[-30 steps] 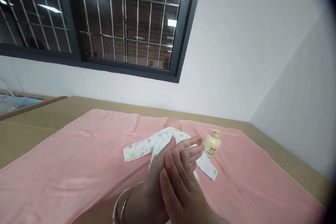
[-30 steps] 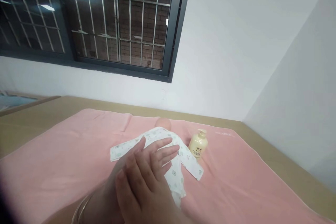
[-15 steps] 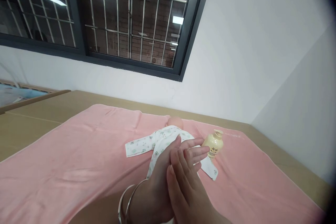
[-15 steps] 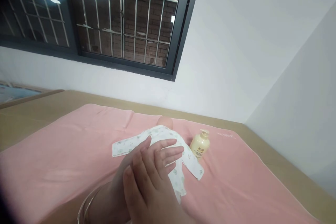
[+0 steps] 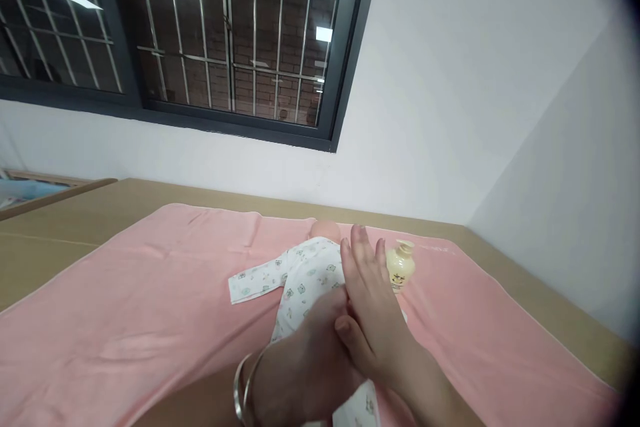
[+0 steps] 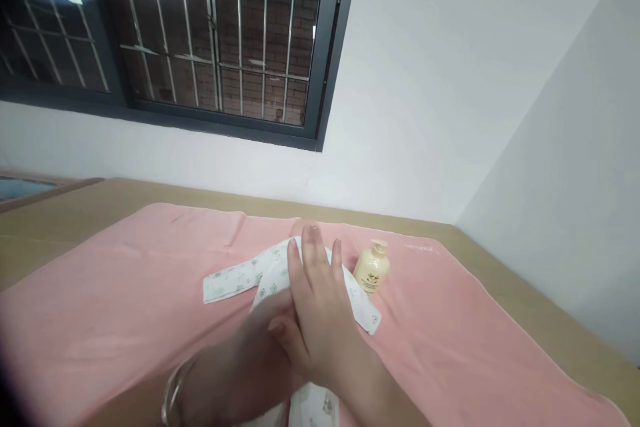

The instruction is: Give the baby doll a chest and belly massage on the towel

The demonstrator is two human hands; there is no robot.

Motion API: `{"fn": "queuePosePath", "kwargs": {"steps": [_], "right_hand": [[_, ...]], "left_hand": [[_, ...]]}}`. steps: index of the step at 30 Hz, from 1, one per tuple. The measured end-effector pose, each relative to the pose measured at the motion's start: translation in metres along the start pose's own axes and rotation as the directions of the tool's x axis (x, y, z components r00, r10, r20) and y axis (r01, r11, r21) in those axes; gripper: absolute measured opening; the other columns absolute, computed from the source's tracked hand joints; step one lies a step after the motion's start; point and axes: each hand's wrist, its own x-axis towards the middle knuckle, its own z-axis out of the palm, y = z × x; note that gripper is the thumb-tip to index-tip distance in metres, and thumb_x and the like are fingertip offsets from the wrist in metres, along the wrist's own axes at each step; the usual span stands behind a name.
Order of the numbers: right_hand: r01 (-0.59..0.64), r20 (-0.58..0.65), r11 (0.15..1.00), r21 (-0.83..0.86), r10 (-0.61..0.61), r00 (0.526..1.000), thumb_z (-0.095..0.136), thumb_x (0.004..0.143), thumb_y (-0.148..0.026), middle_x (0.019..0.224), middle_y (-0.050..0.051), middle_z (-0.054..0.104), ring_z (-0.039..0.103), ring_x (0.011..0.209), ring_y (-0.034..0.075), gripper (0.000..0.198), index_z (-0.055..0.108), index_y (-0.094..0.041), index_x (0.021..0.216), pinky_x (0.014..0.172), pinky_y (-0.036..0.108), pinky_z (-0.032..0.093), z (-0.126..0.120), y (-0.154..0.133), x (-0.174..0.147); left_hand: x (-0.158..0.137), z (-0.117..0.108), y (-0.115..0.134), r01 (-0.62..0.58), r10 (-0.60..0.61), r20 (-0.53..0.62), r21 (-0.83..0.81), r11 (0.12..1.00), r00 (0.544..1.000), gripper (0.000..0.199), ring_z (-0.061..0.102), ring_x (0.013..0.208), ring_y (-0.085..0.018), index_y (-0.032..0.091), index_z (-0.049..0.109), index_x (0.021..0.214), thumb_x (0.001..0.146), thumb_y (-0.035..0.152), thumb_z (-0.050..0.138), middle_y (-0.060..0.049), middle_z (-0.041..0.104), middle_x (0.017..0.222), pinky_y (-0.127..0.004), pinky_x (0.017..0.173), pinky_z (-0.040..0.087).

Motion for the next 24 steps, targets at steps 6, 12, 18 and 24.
{"fn": "queuePosePath", "kwargs": {"steps": [6, 12, 18, 24], "right_hand": [[-0.108, 0.256, 0.993, 0.042, 0.093, 0.962, 0.031, 0.1, -0.047, 0.159, 0.013, 0.018, 0.012, 0.147, 0.026, 0.066, 0.01, -0.015, 0.154, 0.118, 0.057, 0.01, 0.015, 0.026, 0.01], [-0.333, 0.405, 0.942, 0.038, 0.291, 0.867, 0.035, 0.1, -0.033, 0.146, 0.012, 0.046, 0.038, 0.138, 0.025, 0.043, 0.048, -0.019, 0.139, 0.113, 0.048, 0.031, 0.046, 0.062, 0.006], [-0.244, 0.401, 0.961, 0.13, 0.174, 0.899, 0.039, 0.093, -0.013, 0.149, 0.006, 0.043, 0.029, 0.143, 0.02, 0.051, 0.043, -0.023, 0.144, 0.118, 0.046, 0.019, 0.109, 0.071, 0.007], [-0.387, 0.356, 0.92, 0.069, 0.339, 0.871, 0.031, 0.101, -0.032, 0.148, 0.011, 0.043, 0.032, 0.141, 0.02, 0.047, 0.048, -0.014, 0.14, 0.117, 0.041, 0.023, 0.129, 0.112, 0.009]], "left_hand": [[0.032, -0.046, 0.03, -0.269, 0.317, -0.273, 0.198, 0.943, 0.908, 0.053, 0.055, 0.122, -0.026, 0.019, 0.058, 0.114, 0.095, 0.054, 0.023, -0.012, 0.062, 0.124, -0.044, 0.104, 0.043], [0.088, -0.151, 0.006, -0.226, 0.75, -0.223, 0.866, 0.445, 0.623, 0.037, 0.059, 0.113, -0.027, 0.017, 0.065, 0.1, 0.095, 0.044, 0.04, -0.01, 0.068, 0.112, -0.043, 0.102, 0.043], [0.104, -0.196, -0.023, -0.158, 0.82, -0.075, 0.967, 0.198, 0.568, 0.033, 0.06, 0.11, -0.023, 0.017, 0.061, 0.112, 0.096, 0.035, 0.038, -0.011, 0.066, 0.115, -0.042, 0.101, 0.044], [0.105, -0.202, -0.032, -0.119, 0.811, -0.083, 0.976, 0.185, 0.579, 0.033, 0.056, 0.117, -0.024, 0.017, 0.057, 0.12, 0.096, 0.031, 0.038, -0.012, 0.063, 0.124, -0.044, 0.104, 0.042]]}}
